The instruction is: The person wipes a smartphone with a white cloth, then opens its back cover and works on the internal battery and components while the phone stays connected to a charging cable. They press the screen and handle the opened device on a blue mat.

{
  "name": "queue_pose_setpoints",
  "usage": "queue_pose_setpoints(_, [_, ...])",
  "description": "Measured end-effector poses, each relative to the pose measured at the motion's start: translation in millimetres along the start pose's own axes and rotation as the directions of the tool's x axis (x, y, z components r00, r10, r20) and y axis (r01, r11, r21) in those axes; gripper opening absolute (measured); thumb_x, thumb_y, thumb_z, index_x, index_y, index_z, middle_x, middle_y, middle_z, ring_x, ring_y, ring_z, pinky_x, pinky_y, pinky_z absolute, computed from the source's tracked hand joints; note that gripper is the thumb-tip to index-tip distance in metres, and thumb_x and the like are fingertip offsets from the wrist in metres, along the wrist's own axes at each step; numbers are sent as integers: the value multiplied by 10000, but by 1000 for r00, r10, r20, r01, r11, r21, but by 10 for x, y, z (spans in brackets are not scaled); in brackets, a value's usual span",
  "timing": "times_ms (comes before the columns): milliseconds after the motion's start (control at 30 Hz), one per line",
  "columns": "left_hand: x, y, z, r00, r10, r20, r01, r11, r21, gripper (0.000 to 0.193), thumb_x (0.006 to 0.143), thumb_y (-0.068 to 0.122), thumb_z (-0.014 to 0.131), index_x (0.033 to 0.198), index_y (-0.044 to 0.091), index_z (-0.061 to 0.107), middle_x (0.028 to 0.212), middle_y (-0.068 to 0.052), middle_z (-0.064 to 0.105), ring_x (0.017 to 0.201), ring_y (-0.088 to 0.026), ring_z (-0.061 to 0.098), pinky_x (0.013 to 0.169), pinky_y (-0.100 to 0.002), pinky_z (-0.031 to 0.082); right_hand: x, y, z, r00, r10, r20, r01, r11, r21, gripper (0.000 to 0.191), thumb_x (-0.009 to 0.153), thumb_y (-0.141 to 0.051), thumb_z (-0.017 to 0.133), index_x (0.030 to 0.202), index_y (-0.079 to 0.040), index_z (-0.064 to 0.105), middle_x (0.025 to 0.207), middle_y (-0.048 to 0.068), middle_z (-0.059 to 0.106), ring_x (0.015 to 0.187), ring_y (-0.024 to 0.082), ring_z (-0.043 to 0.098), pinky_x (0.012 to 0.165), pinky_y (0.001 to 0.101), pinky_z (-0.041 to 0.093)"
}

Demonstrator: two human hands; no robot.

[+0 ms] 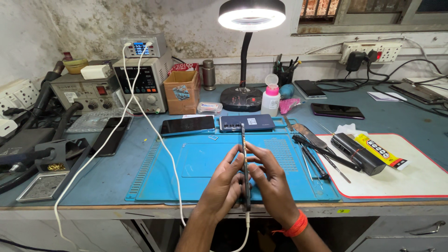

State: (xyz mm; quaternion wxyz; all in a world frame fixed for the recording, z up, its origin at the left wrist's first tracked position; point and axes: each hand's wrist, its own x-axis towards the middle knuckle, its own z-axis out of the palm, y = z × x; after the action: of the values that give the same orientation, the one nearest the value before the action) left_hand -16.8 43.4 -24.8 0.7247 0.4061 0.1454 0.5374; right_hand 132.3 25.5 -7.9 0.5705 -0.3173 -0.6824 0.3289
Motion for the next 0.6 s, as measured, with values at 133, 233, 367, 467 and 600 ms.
queue_pose_setpoints(133, [5, 9, 66, 997, -4, -80, 7, 999, 40, 882, 908, 339, 734, 1594, 113, 228, 1090, -75, 624, 939, -127, 631, 719, -292, 563, 15, 119, -87, 996, 87, 7, -87, 976, 201, 443, 1021, -282, 552, 1402, -70, 632, 1195, 56, 721, 1056, 146, 659, 931, 311, 547])
queue_pose_setpoints(233, [6, 5, 140, 987, 6, -160, 10, 995, 101, 960, 838, 316, 758, 1599, 165, 192, 1136, -83, 666, 1035, -135, 670, 793, -285, 586, 29, 215, -115, 987, 159, -14, -141, 908, 394, 396, 997, -214, 604, 1332, -14, 671, 1166, 99, 718, 1038, 162, 673, 926, 336, 550])
queue_pose_setpoints(367, [6, -7, 195, 986, 67, -154, -38, 982, 184, 1009, 837, 288, 787, 1628, 155, 174, 1128, -103, 669, 1030, -149, 665, 814, -291, 586, 37, 296, -123, 975, 222, -24, -164, 787, 595, 330, 974, -142, 639, 1254, 28, 680, 1164, 139, 711, 1056, 184, 676, 926, 379, 550])
queue_pose_setpoints(467, [22, -23, 208, 980, 106, -167, -58, 962, 266, 1018, 837, 291, 795, 1648, 129, 201, 1077, -122, 679, 959, -153, 663, 756, -290, 557, 34, 306, -132, 974, 224, -37, -146, 741, 655, 301, 978, -119, 634, 1231, 37, 682, 1162, 133, 706, 1078, 187, 664, 975, 394, 552])
queue_pose_setpoints(600, [35, -38, 212, 969, 127, -212, -54, 946, 321, 1047, 814, 309, 798, 1627, 110, 169, 1060, -127, 705, 953, -154, 688, 786, -290, 573, 39, 288, -134, 970, 241, -25, -167, 739, 653, 294, 976, -116, 636, 1222, 36, 684, 1147, 135, 713, 1086, 208, 669, 973, 387, 543])
